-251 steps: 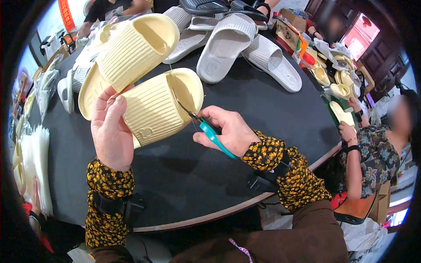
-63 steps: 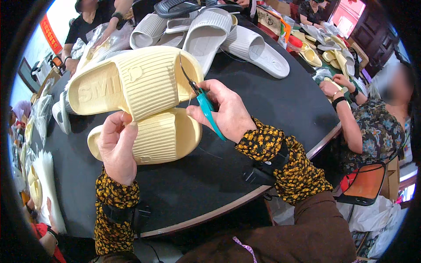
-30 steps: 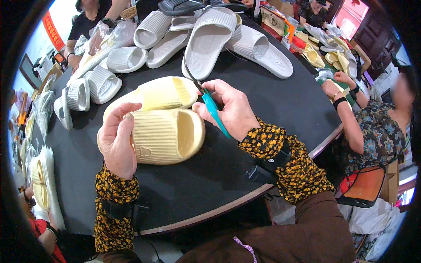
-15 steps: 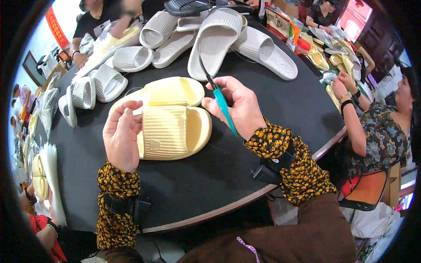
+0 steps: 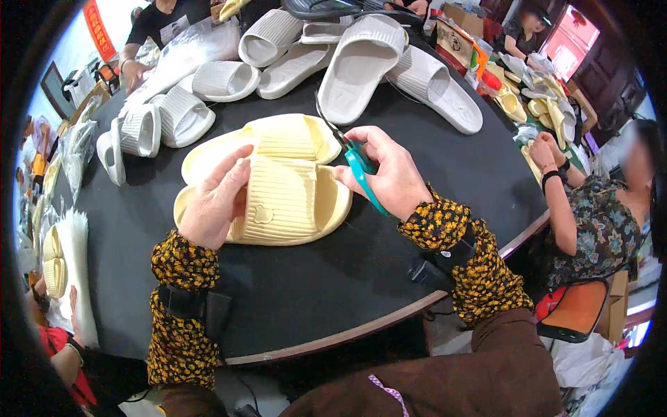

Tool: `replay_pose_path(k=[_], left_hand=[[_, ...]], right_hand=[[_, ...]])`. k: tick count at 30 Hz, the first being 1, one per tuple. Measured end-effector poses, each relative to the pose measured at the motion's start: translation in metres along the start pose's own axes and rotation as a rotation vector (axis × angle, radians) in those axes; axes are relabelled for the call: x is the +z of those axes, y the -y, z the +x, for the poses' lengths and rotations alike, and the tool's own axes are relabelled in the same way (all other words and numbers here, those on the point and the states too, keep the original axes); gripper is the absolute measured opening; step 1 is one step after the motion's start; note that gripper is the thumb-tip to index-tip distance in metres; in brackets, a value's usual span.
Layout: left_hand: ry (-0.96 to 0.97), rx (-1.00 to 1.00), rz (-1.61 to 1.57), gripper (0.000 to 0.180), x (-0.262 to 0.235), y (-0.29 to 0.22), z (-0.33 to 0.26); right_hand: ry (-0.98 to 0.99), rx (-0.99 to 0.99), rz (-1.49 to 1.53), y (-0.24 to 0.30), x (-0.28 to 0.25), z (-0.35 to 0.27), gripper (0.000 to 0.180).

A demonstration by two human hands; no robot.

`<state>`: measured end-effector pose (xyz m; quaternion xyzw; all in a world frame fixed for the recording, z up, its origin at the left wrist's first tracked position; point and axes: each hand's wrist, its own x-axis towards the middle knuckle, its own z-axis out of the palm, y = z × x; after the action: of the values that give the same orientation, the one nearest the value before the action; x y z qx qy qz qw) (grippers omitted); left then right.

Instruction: Trim excess material or threads from mass-produced sandals using scissors.

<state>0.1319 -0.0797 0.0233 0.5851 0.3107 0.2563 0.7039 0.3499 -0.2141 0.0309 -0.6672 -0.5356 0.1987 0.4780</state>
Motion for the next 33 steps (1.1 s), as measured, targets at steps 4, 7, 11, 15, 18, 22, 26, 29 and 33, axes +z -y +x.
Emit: replay_pose_path(k=[4,7,11,15,18,22,26,29,33], left_hand=[[0.093,0.018,-0.14,0.043,-0.003,0.008,0.002],[0.175,-0.014,-0.174,0.039,0.008,0.002,0.003],[0.083,0.16,-0.354,0.047,0.013,-0.006,-0.01],[0.083,0.269,-0.465,0.049,0.017,-0.013,-0.015],[0.124,0.29,-0.555,0.048,0.023,-0.012,-0.013],[0.137,0.249,-0.572,0.05,0.024,-0.007,-0.013],[0.093,0.193,-0.492,0.047,0.014,0.001,-0.004],[0.068,0.107,-0.301,0.038,0.005,-0.008,-0.002],[-0.235,0.231,0.046,0.037,-0.01,-0.016,0.003]], right_hand=[[0.026,-0.006,-0.039,0.004,0.001,-0.002,0.049],[-0.021,-0.036,0.026,-0.007,-0.003,-0.003,0.045],[-0.193,-0.119,0.081,-0.004,-0.002,0.0,0.041],[-0.21,-0.114,0.063,0.001,-0.002,0.0,0.041],[-0.205,-0.126,0.115,-0.005,-0.003,0.0,0.044],[-0.155,-0.125,-0.017,-0.005,-0.004,-0.003,0.048],[-0.068,-0.098,-0.127,-0.001,-0.002,-0.004,0.051],[-0.112,-0.135,-0.198,-0.005,-0.001,-0.002,0.052],[-0.133,-0.083,-0.227,-0.002,-0.004,0.0,0.048]])
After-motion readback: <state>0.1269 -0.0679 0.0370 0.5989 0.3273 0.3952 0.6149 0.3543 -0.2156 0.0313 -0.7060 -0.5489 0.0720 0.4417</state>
